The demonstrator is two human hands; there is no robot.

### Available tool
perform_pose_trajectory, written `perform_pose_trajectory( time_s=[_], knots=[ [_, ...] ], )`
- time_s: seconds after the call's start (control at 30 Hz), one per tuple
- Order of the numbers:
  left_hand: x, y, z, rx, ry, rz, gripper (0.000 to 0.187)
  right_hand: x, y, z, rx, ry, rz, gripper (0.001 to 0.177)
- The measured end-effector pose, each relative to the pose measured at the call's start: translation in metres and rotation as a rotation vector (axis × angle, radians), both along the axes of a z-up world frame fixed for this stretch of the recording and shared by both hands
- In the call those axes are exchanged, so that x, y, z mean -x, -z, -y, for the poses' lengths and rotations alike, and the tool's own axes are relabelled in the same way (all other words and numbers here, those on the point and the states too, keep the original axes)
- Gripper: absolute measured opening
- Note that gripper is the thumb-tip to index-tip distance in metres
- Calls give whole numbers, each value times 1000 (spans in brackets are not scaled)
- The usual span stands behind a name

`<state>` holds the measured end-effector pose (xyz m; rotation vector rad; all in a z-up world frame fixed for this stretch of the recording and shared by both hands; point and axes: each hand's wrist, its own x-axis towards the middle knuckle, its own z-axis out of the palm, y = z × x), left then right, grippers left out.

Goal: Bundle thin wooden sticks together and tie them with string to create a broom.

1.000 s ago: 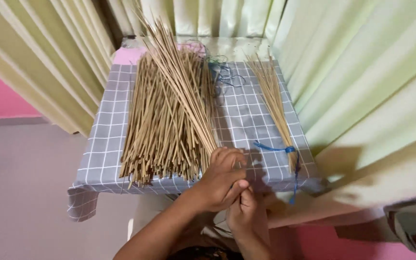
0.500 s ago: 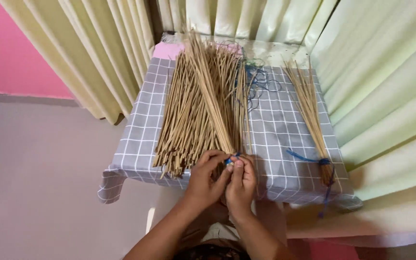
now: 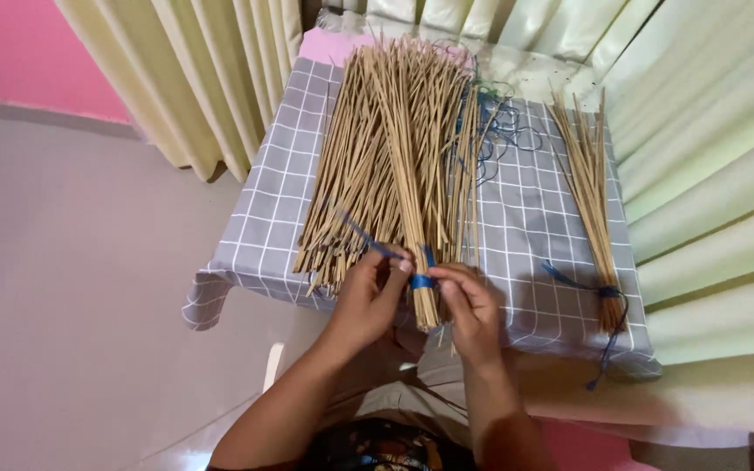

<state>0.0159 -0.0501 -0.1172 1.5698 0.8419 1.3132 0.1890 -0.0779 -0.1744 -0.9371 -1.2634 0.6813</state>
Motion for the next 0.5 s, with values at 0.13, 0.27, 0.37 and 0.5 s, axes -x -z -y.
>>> perform_pose_trajectory(
  time_s=[0.13,0.27,0.37,0.5],
  knots=[
    [-7,0,-7,20,41,180,12,-2,-4,-4,90,71,52,16],
    [-8,-3,-1,-4,47,187,21,4,4,-8,187,107,-267,37],
    [-9,8,-8,-112,81,97,22,1,34,-27,253,76,-434,26],
    [-13,28,-10,-174,98,11,19,18,10,-18,271,154,-413,20]
  ],
)
